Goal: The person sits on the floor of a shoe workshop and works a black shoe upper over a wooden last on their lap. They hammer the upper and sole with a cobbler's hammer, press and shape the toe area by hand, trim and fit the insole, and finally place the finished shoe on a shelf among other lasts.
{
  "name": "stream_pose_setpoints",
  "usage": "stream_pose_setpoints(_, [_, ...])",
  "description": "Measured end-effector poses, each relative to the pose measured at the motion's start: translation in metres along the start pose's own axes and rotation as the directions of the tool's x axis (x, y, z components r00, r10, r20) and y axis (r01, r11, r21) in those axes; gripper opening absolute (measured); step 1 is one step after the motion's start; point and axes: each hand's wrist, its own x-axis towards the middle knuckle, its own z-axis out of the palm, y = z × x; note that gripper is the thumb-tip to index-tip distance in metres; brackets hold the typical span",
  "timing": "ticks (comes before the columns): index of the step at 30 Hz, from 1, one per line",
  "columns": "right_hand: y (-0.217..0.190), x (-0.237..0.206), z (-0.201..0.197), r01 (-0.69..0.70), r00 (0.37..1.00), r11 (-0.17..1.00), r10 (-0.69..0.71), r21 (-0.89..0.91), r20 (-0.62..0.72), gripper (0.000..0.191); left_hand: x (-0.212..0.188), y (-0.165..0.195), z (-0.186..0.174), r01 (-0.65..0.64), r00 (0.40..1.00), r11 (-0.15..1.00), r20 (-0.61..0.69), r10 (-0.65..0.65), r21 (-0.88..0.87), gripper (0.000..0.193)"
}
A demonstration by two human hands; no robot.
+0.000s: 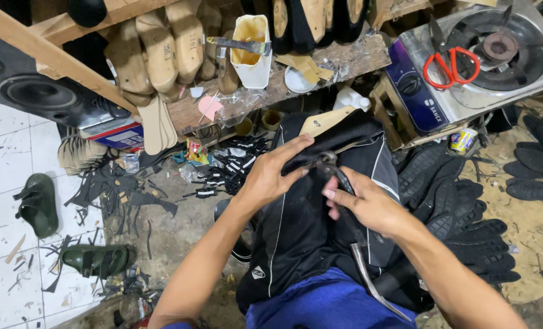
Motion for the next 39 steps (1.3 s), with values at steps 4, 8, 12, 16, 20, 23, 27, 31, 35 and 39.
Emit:
stream_pose_setpoints(4, [0.010,0.006,0.031,0.106,0.968,0.971,-0.150,-0.212,-0.200,0.017,0.003,0.000,-0.006,0.048,0.999,0.998,0.025,-0.047,-0.035,0.062])
stream_pose_setpoints(8, [0.003,0.001,0.031,0.250,0.896,0.717,-0.426,-0.651,-0.125,0.019,0.000,0.005,-0.004,0.013,1.000,1.000,-0.017,-0.012,0.019,0.060])
stream_pose_setpoints(12, [-0.011,-0.006,0.015,0.192,0.970,0.854,-0.240,-0.483,-0.038,0.016,-0.003,0.012,0.000,0.030,1.000,0.999,-0.012,-0.029,0.034,0.062])
stream_pose_setpoints(16, [-0.012,0.000,0.029,0.065,0.988,0.937,-0.108,-0.342,-0.106,0.015,-0.001,0.012,-0.004,0.018,1.000,0.999,-0.006,-0.017,0.033,0.062])
stream_pose_setpoints(20, [-0.009,-0.004,0.042,0.290,0.879,0.658,-0.471,-0.695,-0.078,0.015,0.001,0.012,-0.004,0.041,0.999,0.999,0.006,-0.041,0.032,0.064])
stream_pose_setpoints(23, [-0.013,-0.008,0.036,0.260,0.834,0.407,-0.552,-0.876,-0.008,0.018,0.001,0.013,-0.003,0.026,1.000,0.999,0.002,-0.026,0.029,0.065])
stream_pose_setpoints(27, [-0.022,-0.002,0.027,0.326,0.902,0.628,-0.431,-0.707,0.033,0.020,0.002,0.012,-0.006,0.037,0.999,0.999,0.014,-0.037,0.013,0.064])
stream_pose_setpoints(31, [-0.023,-0.001,0.035,0.275,0.892,0.592,-0.452,-0.758,-0.030,0.024,0.003,0.010,-0.005,0.030,1.000,0.999,0.003,-0.030,0.030,0.061])
stream_pose_setpoints(35, [-0.019,-0.010,0.045,0.087,0.857,0.053,-0.514,-0.995,0.048,0.027,0.004,0.013,-0.001,-0.007,1.000,0.998,-0.002,0.007,0.055,0.063])
stream_pose_setpoints(39, [-0.006,-0.004,0.043,0.139,0.867,0.243,-0.498,-0.960,-0.001,0.023,0.003,0.014,-0.007,0.021,0.999,0.997,0.024,-0.023,0.073,0.062])
